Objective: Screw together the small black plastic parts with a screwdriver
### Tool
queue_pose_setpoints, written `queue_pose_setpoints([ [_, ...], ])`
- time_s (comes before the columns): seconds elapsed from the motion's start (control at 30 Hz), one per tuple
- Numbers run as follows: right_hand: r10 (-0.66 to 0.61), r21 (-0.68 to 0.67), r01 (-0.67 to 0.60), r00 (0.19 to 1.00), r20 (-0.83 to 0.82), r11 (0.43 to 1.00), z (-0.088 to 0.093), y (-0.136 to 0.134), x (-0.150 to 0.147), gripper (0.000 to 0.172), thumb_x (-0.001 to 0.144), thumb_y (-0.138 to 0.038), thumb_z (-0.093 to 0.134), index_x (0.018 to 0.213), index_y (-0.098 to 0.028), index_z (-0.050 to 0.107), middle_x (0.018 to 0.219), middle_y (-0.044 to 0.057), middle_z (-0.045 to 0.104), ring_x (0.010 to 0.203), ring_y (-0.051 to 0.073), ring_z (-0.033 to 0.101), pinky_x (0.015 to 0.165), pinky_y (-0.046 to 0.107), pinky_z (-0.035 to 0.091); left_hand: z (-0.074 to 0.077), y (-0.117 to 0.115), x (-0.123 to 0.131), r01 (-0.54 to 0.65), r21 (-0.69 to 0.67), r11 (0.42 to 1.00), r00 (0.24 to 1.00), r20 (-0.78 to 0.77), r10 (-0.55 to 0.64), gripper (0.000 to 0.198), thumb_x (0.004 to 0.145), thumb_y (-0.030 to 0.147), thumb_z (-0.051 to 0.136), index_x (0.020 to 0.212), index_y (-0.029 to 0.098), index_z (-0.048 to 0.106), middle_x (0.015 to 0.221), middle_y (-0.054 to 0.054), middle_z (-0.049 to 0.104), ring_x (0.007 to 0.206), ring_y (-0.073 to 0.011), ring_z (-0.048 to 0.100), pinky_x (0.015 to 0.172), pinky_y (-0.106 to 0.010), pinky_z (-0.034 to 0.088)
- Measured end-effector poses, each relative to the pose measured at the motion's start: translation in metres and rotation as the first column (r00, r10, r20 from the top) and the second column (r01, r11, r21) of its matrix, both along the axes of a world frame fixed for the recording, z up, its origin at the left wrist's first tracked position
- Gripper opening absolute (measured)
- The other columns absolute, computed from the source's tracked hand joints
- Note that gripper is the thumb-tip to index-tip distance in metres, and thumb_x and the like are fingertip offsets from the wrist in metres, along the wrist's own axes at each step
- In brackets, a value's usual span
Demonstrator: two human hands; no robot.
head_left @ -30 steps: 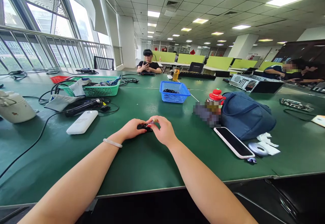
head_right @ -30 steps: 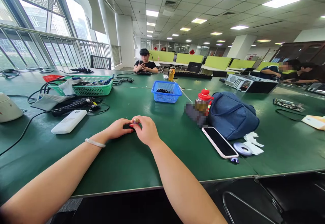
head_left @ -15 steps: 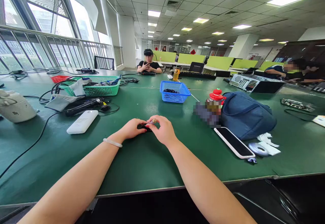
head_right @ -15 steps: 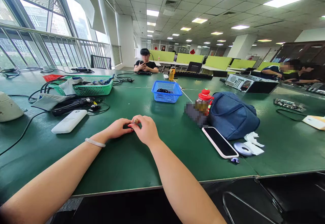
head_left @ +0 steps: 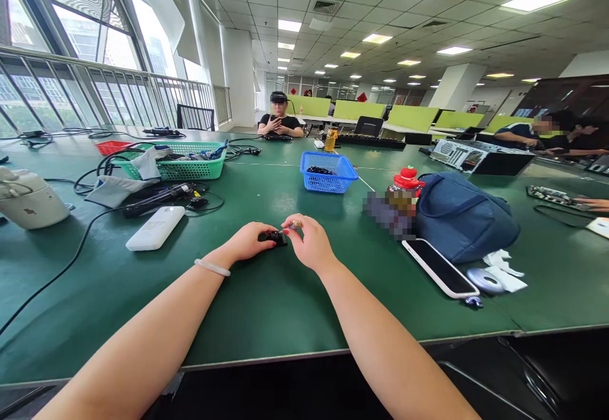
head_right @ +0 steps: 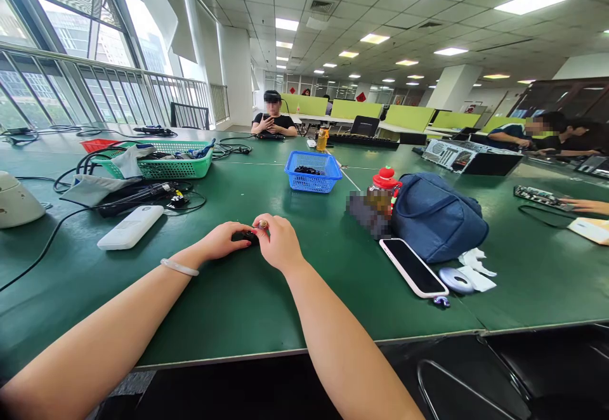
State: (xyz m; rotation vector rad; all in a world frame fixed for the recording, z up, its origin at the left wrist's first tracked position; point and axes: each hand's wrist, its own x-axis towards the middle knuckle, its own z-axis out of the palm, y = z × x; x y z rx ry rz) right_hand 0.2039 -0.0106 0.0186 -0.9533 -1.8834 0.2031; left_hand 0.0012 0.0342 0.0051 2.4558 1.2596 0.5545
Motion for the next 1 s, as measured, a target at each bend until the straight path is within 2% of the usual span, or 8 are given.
queue_pose_setpoints([
  [0.2, -0.019, 0.057, 0.021, 1.0, -0.025, 0.998, 0.002, -0.004, 0.0011, 0.008, 0.088, -0.018, 0.055, 0.086, -0.023, 0.061, 0.086, 0.003, 0.069, 0.081, 0.021, 0.063, 0.078, 0.033, 0.048, -0.0011, 0.0009, -0.0009, -0.01, 0.004, 1.0, 1.0, -0.019, 0.01, 0.04, 0.08, 0.039, 0.061, 0.116, 0.023, 0.07, 0.111, -0.004, 0.073, 0.101, -0.0253, 0.065, 0.092, -0.035, 0.048],
  [0.43, 0.013, 0.033, -0.013, 1.0, 0.019, 0.999, 0.0024, -0.0043, -0.0003, 0.01, 0.087, -0.017, 0.054, 0.085, -0.023, 0.062, 0.083, 0.003, 0.068, 0.079, 0.021, 0.062, 0.076, 0.033, 0.048, -0.0017, 0.0014, -0.001, 0.015, 0.004, 1.0, 1.0, -0.012, -0.015, 0.038, 0.081, 0.039, 0.06, 0.114, 0.024, 0.071, 0.11, -0.004, 0.073, 0.1, -0.0251, 0.065, 0.092, -0.034, 0.05],
  [0.63, 0.044, 0.036, -0.043, 0.998, -0.043, 0.998, 0.0053, -0.0078, 0.0008, 0.01, 0.088, -0.019, 0.054, 0.083, -0.024, 0.062, 0.084, 0.003, 0.068, 0.081, 0.02, 0.063, 0.078, 0.033, 0.049, 0.0013, -0.0011, 0.0001, -0.009, -0.006, 1.0, 1.0, -0.029, 0.009, 0.039, 0.08, 0.04, 0.06, 0.114, 0.023, 0.071, 0.111, -0.004, 0.073, 0.102, -0.0263, 0.064, 0.093, -0.036, 0.049],
  [1.0, 0.078, 0.063, -0.077, 0.997, -0.013, 0.995, 0.0041, -0.008, 0.0019, 0.009, 0.087, -0.02, 0.054, 0.083, -0.023, 0.062, 0.083, 0.003, 0.068, 0.08, 0.02, 0.062, 0.079, 0.033, 0.049, 0.0028, -0.0024, -0.001, -0.007, -0.061, 0.998, 1.0, 0.023, 0.009, 0.039, 0.08, 0.041, 0.06, 0.112, 0.024, 0.073, 0.104, -0.003, 0.075, 0.091, -0.0241, 0.067, 0.083, -0.032, 0.05],
])
